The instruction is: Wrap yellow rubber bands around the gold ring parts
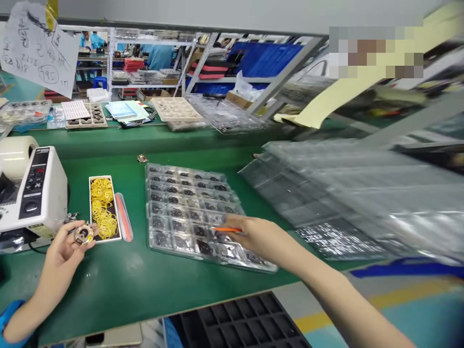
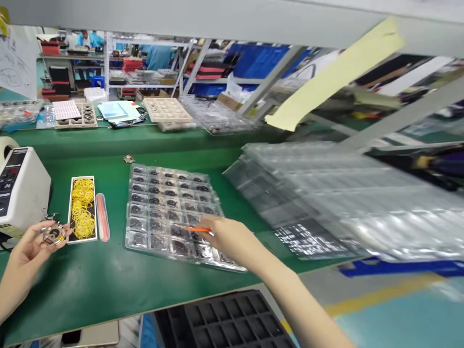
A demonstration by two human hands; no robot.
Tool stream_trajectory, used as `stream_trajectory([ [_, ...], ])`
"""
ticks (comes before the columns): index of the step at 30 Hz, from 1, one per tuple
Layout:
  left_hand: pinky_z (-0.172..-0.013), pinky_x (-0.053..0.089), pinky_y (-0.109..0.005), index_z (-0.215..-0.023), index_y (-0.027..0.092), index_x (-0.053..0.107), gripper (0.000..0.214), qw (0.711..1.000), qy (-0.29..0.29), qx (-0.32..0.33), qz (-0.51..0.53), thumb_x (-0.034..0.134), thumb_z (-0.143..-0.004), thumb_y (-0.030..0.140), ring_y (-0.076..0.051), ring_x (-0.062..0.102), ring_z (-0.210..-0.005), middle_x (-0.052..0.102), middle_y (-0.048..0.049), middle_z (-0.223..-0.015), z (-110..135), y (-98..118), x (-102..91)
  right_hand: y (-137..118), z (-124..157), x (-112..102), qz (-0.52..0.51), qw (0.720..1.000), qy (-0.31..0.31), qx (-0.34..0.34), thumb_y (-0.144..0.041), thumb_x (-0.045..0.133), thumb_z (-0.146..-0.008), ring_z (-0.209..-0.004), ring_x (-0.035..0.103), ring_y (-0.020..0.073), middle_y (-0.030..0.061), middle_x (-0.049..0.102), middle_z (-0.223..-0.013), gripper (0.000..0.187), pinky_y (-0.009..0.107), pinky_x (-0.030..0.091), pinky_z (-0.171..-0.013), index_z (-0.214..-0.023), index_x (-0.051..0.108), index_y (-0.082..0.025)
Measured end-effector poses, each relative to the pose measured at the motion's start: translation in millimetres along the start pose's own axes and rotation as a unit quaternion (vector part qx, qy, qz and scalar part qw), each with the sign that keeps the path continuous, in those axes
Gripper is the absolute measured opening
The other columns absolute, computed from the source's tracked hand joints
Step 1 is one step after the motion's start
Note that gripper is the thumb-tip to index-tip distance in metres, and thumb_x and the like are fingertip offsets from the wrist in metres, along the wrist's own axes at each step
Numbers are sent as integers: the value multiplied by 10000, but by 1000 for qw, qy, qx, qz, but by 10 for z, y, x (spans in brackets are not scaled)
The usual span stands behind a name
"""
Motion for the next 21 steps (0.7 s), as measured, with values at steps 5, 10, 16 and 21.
stream_trajectory([
  [5,-935,560,-376,-1090,182,545,483,1000,-13,-13,1,788,-697,325,-249,694,-1047,746,-92,-992,-28,-62,32,125,164,203,-7,992,-121,-31,-489,575,-891,-322,494,120,33,579,-503,465,268,238,-342,-507,584,-227],
  [10,-917,558,-372,-1087,181,532,476,999,-27,-21,13,777,-692,284,-244,699,-1021,745,-87,-970,-54,-114,67,232,191,380,-8,990,-138,-25,-494,683,-813,-255,437,127,30,535,-414,417,280,170,-315,-502,575,-237],
  [16,-891,547,-325,-1065,202,525,412,997,-55,-22,41,731,-708,206,-202,696,-993,736,-64,-996,-35,-132,123,326,202,560,-26,986,-157,-46,-496,673,-802,-199,421,116,27,471,-333,503,252,104,-304,-386,511,-265],
  [21,-916,530,-348,-1069,217,535,382,993,-82,-40,75,705,-727,194,-199,688,-1002,721,-57,-1037,-13,-144,162,439,155,611,-19,982,-182,-44,-540,678,-767,-191,409,140,31,462,-337,497,249,115,-290,-387,513,-267],
])
Point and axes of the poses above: each hand's wrist, its own z-axis away from the middle knuckle, its own x-axis out of the palm, y = z × x, the point moved 7 cm from there along -z, towards the middle knuckle
